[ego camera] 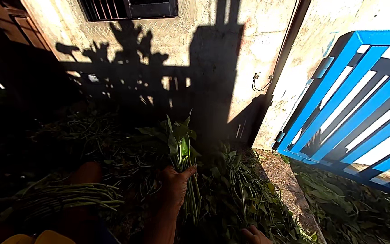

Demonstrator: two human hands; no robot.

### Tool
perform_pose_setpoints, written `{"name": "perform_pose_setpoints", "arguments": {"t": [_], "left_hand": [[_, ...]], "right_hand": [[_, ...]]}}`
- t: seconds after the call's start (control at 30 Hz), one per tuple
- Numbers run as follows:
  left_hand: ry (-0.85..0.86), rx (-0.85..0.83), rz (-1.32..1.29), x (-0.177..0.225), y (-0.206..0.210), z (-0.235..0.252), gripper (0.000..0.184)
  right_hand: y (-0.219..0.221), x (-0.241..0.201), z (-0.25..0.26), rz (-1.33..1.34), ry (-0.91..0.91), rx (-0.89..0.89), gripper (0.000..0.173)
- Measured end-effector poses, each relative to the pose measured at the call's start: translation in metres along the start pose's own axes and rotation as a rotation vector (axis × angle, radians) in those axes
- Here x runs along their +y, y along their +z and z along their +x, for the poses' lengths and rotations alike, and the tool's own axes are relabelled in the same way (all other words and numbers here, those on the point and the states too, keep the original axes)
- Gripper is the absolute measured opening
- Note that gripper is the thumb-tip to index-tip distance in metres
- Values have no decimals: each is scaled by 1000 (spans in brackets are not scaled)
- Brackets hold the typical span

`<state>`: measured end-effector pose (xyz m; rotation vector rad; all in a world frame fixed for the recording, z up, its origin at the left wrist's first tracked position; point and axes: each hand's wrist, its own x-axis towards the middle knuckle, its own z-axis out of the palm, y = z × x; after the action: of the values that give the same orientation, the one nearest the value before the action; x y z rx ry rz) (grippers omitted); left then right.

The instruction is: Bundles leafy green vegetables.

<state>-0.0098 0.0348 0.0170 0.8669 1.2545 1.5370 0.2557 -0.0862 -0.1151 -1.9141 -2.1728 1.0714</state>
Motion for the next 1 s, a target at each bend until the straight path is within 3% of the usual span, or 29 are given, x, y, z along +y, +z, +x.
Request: {"name": "perform_pose_setpoints", "arguments": {"t": [0.1,0.2,0.37,0.5,0.57,0.6,0.73,0.83,0.9,0.97,1.0], "left_hand": [[-36,-19,-30,-5,2,2,28],[-62,0,-94,-1,1,2,28],[6,152,-97,7,-9,8,29],[38,213,-132,9,-5,5,27],[57,237,-160,6,-2,3,24],[63,257,-176,3,1,2,22],[39,302,-255,-11,15,-3,23],[91,358,-290,-5,15,1,27],[153,402,-315,12,-1,10,31],[188,424,-307,28,-17,18,29],[187,430,-292,32,-23,18,28]], "right_hand": [[6,-32,38,188,-421,277,44],[18,-46,66,391,-575,193,41],[18,-31,64,698,-542,43,31],[14,-23,59,578,-545,165,28],[15,-21,62,587,-465,269,28],[14,-21,64,698,-400,329,26],[-18,-36,70,1580,-75,525,20],[-45,-29,70,2052,-19,640,23],[-47,6,67,1965,8,680,28],[-33,49,61,1394,71,521,33],[-25,70,60,1017,106,326,35]]}}
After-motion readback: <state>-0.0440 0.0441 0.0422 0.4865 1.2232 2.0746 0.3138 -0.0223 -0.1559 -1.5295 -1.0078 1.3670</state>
